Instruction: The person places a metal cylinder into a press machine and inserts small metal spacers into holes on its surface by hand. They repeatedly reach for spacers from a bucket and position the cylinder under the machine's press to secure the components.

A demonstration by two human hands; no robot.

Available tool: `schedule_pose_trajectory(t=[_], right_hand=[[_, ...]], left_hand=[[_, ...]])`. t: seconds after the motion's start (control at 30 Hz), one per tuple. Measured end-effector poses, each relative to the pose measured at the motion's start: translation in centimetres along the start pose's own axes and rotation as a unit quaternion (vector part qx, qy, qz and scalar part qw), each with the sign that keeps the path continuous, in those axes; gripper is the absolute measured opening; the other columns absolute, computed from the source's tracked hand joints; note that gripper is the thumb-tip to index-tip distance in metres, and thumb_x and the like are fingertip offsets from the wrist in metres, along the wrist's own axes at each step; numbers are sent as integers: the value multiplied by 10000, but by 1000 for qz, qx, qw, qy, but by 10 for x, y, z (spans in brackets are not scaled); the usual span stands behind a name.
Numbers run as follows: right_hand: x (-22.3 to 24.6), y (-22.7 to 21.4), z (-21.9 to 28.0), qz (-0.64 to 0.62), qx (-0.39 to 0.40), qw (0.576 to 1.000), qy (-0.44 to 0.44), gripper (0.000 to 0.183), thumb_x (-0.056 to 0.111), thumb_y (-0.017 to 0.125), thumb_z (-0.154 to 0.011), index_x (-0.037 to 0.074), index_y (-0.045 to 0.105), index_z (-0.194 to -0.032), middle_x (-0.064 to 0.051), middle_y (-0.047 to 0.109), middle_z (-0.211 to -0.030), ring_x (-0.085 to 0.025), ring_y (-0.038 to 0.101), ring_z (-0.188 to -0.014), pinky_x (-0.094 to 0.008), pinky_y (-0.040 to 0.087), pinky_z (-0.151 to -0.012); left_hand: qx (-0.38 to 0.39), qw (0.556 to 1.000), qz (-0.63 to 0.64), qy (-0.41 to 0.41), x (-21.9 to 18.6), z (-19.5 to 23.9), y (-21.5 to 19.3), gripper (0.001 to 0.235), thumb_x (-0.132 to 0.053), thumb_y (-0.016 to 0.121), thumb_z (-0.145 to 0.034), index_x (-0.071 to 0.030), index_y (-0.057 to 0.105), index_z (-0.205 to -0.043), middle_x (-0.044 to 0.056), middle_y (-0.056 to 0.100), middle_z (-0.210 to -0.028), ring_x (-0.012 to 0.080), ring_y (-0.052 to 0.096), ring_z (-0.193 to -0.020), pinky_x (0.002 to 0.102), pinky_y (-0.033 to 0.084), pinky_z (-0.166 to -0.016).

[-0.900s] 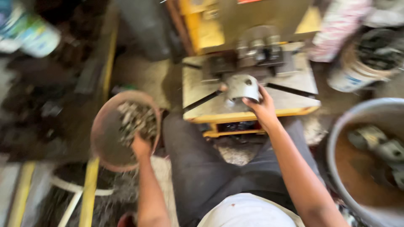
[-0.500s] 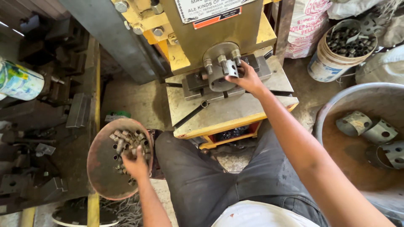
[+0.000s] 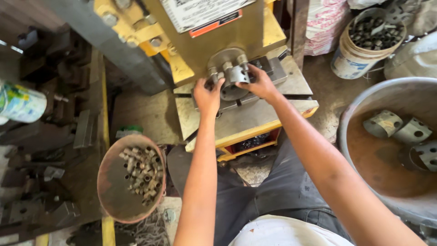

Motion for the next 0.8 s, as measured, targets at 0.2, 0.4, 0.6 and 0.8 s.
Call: schedule_pose_trajectory(t=[0.2,0.4,0.6,0.8], right_hand=[[0,-7,-4,30,13,999,-26,880,258,893,-729,10,508,-1480,-155,712,-1262,-227,675,-1139,-359,515,-986],[2,-10,-5,46,-6,998,-39,888,257,918,-712,5,524,-1467,-180,708,-1271,-230,675,-1176,-368,503,-1014],[-6,-5,-2,-18,4,1000,-8,833,260,893,-757,7,539,-1467,-166,725,-1264,-207,683,-1166,-351,530,-992],[-8,-7,-8,11,5,1000,-23,852,221,884,-736,-17,509,-1464,-158,721,-1252,-211,700,-1098,-349,541,-957]], left_hand=[[-22,992,-84,91,11,-21,32,294,-209,811,-801,41,690,-897,221,718,-819,407,700,-789,443,534,-698],[65,995,-67,-33,44,-32,35,259,-213,785,-869,34,718,-912,177,764,-818,307,764,-768,431,561,-742],[84,996,-9,40,15,-33,29,323,-184,818,-842,1,707,-1082,138,767,-997,235,741,-911,352,558,-832],[12,999,53,-6,-7,-18,38,452,-233,930,-714,28,727,-1022,154,774,-947,247,693,-834,362,547,-782]])
Point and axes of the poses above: each hand's wrist, its own z-axis away from the middle knuckle, its own y-axis out of the palm, x = y × z, the point moved 8 cm from there along -z, towards the middle knuckle
